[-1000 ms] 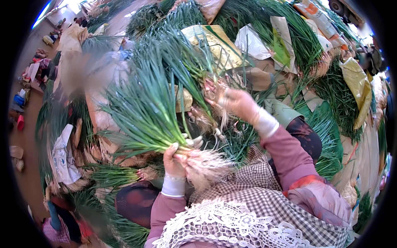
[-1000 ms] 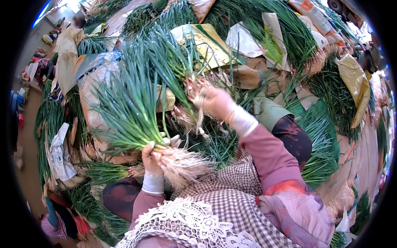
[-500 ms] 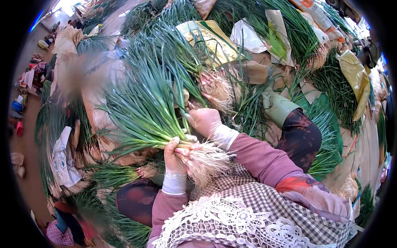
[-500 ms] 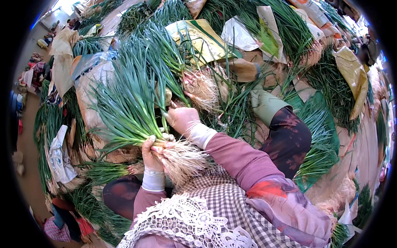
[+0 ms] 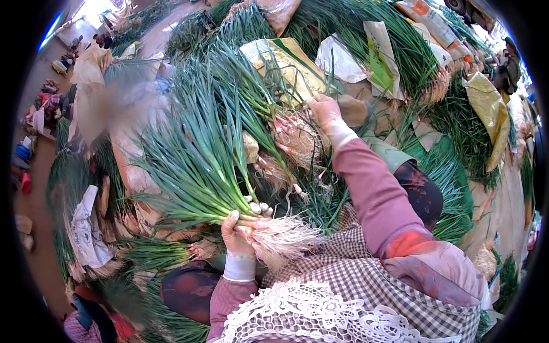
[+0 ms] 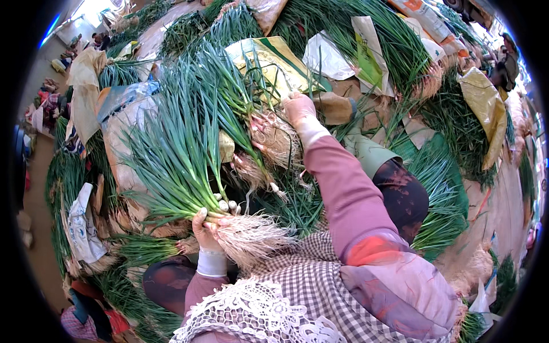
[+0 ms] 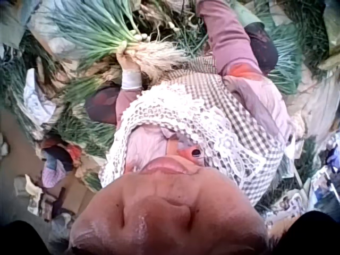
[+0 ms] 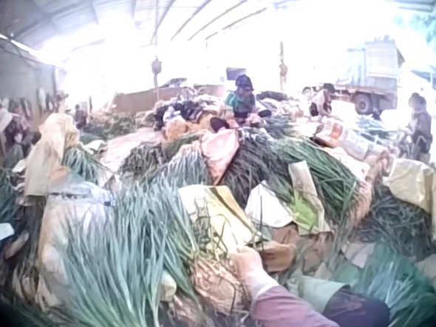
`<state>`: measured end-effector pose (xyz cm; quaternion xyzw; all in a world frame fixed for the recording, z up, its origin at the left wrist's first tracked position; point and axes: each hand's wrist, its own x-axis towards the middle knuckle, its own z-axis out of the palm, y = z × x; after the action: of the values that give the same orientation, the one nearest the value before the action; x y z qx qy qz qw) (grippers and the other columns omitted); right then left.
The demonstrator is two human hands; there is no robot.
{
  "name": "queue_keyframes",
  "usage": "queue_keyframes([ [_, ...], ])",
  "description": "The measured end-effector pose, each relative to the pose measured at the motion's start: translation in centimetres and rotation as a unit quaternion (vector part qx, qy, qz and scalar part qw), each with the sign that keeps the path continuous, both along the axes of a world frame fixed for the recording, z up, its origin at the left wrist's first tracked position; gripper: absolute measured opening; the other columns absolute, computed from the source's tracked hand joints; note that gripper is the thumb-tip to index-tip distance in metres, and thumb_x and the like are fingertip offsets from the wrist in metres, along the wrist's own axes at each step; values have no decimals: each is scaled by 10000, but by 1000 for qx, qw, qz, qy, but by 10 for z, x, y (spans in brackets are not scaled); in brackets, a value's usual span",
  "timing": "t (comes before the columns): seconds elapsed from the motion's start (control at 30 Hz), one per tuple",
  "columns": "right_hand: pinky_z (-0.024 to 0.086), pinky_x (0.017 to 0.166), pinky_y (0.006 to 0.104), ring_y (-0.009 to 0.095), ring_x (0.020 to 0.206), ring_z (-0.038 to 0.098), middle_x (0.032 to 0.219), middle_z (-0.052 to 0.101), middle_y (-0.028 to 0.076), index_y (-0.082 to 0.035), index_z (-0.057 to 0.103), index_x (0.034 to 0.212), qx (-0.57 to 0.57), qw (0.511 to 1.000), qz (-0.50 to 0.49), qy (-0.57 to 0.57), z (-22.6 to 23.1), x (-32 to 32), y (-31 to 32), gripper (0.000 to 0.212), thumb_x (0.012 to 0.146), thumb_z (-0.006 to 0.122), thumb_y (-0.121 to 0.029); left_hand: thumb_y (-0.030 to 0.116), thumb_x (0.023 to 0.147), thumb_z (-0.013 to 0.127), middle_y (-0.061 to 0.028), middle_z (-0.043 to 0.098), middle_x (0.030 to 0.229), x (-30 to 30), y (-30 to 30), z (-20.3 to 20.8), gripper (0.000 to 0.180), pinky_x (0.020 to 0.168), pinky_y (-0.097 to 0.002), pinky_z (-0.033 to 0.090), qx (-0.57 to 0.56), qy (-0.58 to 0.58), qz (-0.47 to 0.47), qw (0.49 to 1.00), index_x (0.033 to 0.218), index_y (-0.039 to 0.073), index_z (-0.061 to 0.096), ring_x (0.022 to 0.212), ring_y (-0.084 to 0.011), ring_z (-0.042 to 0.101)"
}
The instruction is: The person cleans green onions by hand, peeling away the outer layers and removing dirt while sitting on the floor of a large facility.
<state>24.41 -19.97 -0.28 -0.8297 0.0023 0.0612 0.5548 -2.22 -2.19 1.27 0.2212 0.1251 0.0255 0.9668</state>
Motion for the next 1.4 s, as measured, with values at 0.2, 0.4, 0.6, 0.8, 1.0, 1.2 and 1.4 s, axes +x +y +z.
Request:
queue_keyframes([
  [0.2,414,792,331,237,895,552,977,583,112,-117,595,960,-227,965,125,40,2,22,11,349,696,614,-345,267,731,501,-110,553,869,2,7,0,391,838,-446,390,-22,-8,5,1000,1031,18,484,889,-285,503],
  [0.4,379,571,235,94,627,432,657,484,2,-40,513,791,39,969,240,-50,40,-53,7,259,756,604,-280,288,736,483,-177,560,933,5,11,-8,446,844,-476,404,58,1,-15,998,1069,-8,456,928,-356,529],
  [0.6,444,682,337,293,752,568,758,590,142,-71,580,833,-19,916,401,3,-4,-164,28,366,789,508,-427,206,756,446,-218,565,899,7,12,-15,440,758,-405,473,-5,-10,-24,1000,1085,-85,419,779,-313,586],
  [0.8,294,385,192,62,438,392,566,445,4,-53,502,847,224,876,367,218,-20,-140,35,412,806,473,-462,218,762,481,-134,595,717,6,-6,13,377,415,-199,440,94,78,27,992,997,-77,495,425,-98,487],
  [1.0,441,649,376,301,724,566,754,579,153,-71,549,719,-192,947,226,-121,6,-152,73,333,830,417,-356,215,763,474,-154,567,709,0,-5,-1,376,741,-348,465,16,45,20,999,1021,-58,467,632,-209,561],
  [1.2,436,753,354,293,864,564,884,593,162,-28,593,907,-489,829,260,79,-54,-82,-31,390,749,493,-369,230,739,471,-134,568,778,-6,4,5,413,855,-448,402,-64,-44,29,997,1034,-59,459,747,-248,563],
  [1.4,447,691,359,281,837,564,848,588,150,-36,557,1013,-253,942,160,-155,42,-133,-12,382,733,551,-296,272,782,433,-156,587,810,2,-3,-8,402,719,-351,474,159,10,22,987,1017,-51,482,700,-214,574],
])
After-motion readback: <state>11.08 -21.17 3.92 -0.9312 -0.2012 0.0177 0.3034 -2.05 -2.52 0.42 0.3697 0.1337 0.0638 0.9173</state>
